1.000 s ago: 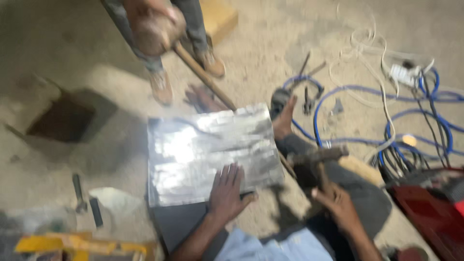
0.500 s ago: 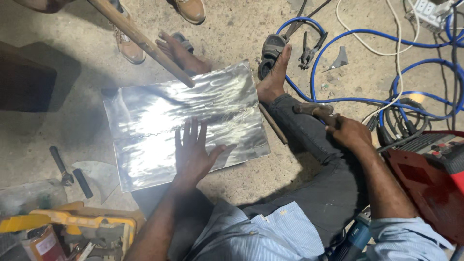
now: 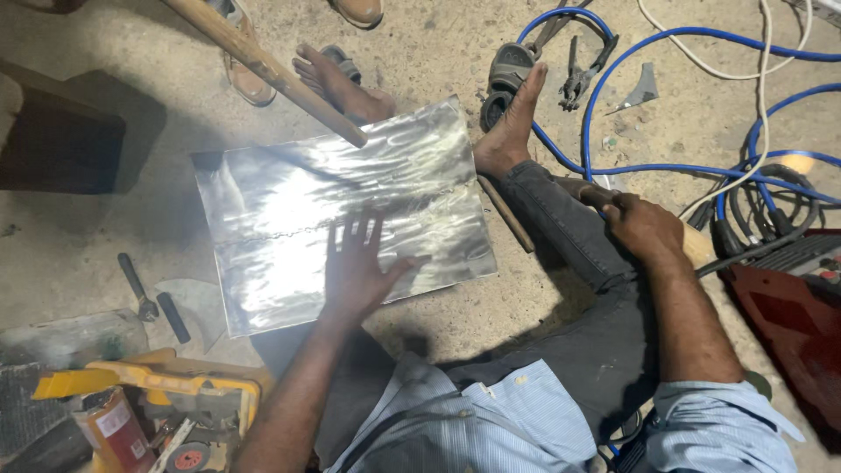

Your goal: The person hammers a rectangular metal sheet to create a curved shape, then uses an angle grinder with a flap disc to smooth and finish the surface. A second person assists by holding the sheet during grinding.

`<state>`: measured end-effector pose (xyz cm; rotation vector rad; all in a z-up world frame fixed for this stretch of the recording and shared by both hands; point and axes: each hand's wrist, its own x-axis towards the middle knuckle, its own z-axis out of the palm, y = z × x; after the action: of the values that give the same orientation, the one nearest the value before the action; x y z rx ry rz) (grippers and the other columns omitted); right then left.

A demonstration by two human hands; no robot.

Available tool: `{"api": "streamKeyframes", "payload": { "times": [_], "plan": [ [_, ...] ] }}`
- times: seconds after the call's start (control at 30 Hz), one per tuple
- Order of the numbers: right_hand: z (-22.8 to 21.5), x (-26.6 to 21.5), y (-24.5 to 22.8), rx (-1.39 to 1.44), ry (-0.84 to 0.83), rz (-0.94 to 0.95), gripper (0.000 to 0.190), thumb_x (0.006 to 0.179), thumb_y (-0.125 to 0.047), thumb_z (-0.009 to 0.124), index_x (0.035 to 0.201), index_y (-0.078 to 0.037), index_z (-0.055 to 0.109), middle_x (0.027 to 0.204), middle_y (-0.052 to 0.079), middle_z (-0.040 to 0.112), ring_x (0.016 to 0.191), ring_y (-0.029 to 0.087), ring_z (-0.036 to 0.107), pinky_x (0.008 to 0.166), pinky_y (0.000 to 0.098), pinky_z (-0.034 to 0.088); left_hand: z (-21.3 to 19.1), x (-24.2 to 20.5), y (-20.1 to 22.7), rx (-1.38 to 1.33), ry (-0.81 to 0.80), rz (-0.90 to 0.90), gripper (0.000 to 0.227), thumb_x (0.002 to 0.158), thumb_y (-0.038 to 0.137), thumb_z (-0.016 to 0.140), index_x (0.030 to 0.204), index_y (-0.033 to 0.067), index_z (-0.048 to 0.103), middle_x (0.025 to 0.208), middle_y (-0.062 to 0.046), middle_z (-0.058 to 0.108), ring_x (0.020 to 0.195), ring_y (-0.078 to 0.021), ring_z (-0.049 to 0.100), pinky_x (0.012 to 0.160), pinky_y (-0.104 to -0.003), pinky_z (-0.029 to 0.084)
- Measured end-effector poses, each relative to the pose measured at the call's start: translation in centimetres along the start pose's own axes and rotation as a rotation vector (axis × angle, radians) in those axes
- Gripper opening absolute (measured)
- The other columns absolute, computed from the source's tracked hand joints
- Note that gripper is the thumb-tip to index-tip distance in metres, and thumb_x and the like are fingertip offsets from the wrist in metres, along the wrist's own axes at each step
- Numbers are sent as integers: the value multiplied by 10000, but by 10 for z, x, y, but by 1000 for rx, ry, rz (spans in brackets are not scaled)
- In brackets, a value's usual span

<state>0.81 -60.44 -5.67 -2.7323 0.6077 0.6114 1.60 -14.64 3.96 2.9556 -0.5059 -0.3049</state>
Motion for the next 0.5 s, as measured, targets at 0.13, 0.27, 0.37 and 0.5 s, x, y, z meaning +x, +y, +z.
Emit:
{"api": "streamKeyframes", "payload": {
  "times": [0.13,0.27,0.37,0.5],
  "plan": [
    [-3,-8,-12,-12,-1,-21,564,976,-578,554,1369,-190,674,1222,179,727,1137,381,677,943,516,520,5,-5,-17,67,80,-106,1038,915,798,400,1593,28,243,1693,-206,139,1576,-356,82,1243,-531,-2],
    [-8,-17,-17,20,15,3,661,915,-679,606,1312,-158,698,1155,172,751,1114,369,692,938,506,524,31,18,31,-32,-102,-69,1138,877,867,335,1616,20,159,1680,-219,117,1572,-352,50,1264,-524,-3],
    [-3,-25,-13,-15,67,-26,670,934,-694,604,1263,-123,730,1081,200,768,1058,389,716,895,508,548,47,26,83,-127,34,157,1164,862,884,314,1607,4,159,1692,-247,83,1561,-393,31,1239,-532,26],
    [2,-27,-10,-65,134,-72,606,953,-667,586,1212,-151,771,1053,212,764,1047,402,712,882,521,549,46,25,100,-165,41,268,1161,843,884,318,1600,21,145,1684,-206,99,1570,-352,49,1261,-518,42]
  ]
}}
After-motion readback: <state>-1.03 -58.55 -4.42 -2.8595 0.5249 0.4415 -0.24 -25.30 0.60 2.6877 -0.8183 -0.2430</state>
